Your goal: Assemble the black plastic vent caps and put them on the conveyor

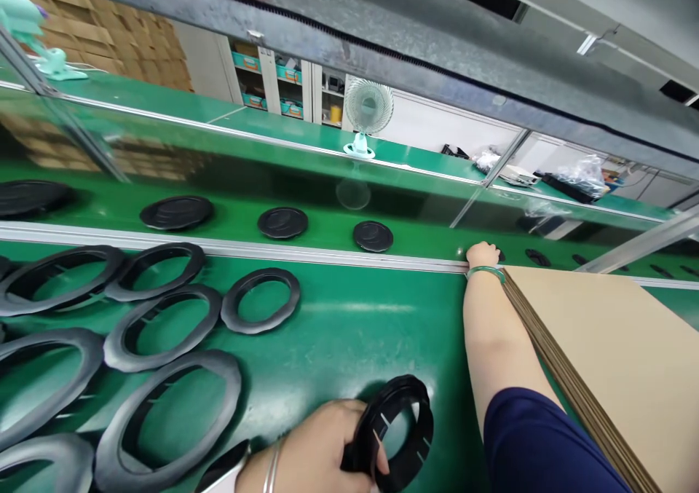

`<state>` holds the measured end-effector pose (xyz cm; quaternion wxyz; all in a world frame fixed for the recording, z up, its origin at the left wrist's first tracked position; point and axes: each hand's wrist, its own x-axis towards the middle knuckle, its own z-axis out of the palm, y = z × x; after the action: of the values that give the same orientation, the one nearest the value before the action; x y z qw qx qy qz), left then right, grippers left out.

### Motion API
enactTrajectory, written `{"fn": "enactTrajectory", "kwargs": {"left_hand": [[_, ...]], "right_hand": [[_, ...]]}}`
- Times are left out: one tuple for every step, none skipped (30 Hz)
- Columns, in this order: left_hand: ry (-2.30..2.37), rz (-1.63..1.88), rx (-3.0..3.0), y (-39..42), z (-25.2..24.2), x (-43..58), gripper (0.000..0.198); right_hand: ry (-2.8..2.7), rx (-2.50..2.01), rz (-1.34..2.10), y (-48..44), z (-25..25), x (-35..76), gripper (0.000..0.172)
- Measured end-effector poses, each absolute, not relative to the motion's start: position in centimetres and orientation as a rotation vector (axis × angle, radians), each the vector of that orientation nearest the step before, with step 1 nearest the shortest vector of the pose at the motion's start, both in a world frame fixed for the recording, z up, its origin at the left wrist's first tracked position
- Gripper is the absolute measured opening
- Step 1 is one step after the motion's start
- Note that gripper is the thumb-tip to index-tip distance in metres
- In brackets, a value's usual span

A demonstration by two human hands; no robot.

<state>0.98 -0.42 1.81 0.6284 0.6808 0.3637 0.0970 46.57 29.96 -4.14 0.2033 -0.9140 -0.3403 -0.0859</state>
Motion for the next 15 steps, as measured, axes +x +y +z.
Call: {"fn": "enactTrajectory", "kwargs": {"left_hand": [[0.832, 0.22, 1.56, -0.4, 1.8, 1.0, 0.022], [0.835, 0.216, 1.558, -0.4, 1.9, 1.0, 0.022], [0.842, 0.211, 1.556, -0.4, 1.9, 1.0, 0.022], [0.846, 0.21, 1.555, -0.4, 2.0, 1.0, 0.023], [0.85, 0.215, 1.557, -0.5, 2.0, 1.0, 0.023], [0.853, 0.219, 1.56, -0.5, 2.1, 1.0, 0.023], [0.855, 0.221, 1.563, -0.6, 2.1, 0.9, 0.024], [0.856, 0.221, 1.566, -0.6, 2.1, 0.9, 0.024], [0.855, 0.22, 1.568, -0.6, 2.1, 0.9, 0.024], [0.854, 0.219, 1.569, -0.6, 2.1, 0.9, 0.024], [0.852, 0.218, 1.572, -0.6, 2.2, 0.9, 0.024], [0.846, 0.218, 1.576, -0.6, 2.2, 0.9, 0.025], [0.84, 0.218, 1.582, -0.6, 2.2, 0.9, 0.025], [0.84, 0.22, 1.584, -0.6, 2.2, 0.9, 0.025], [0.844, 0.224, 1.583, -0.6, 2.2, 0.9, 0.025]], "right_hand": [[-0.955, -2.562, -0.226, 30.0, -4.2, 46.9, 0.028], [-0.95, -2.573, -0.216, 30.1, -4.3, 47.2, 0.028], [-0.934, -2.584, -0.212, 30.1, -4.3, 47.3, 0.028], [-0.908, -2.595, -0.214, 30.1, -4.3, 47.5, 0.027], [-0.882, -2.604, -0.219, 30.1, -4.3, 47.5, 0.026], [-0.861, -2.611, -0.226, 30.1, -4.3, 47.6, 0.025], [-0.849, -2.617, -0.227, 30.0, -4.2, 47.7, 0.024], [-0.85, -2.623, -0.222, 29.9, -4.1, 47.8, 0.023], [-0.857, -2.628, -0.21, 29.8, -4.0, 47.9, 0.022], [-0.867, -2.633, -0.192, 29.7, -3.8, 48.0, 0.022], [-0.874, -2.639, -0.173, 29.6, -3.7, 48.0, 0.021], [-0.877, -2.644, -0.159, 29.5, -3.5, 48.0, 0.021], [-0.882, -2.646, -0.149, 29.4, -3.3, 48.0, 0.02], [-0.894, -2.643, -0.145, 29.3, -3.2, 47.9, 0.021], [-0.915, -2.636, -0.141, 29.3, -3.0, 47.7, 0.021]]}}
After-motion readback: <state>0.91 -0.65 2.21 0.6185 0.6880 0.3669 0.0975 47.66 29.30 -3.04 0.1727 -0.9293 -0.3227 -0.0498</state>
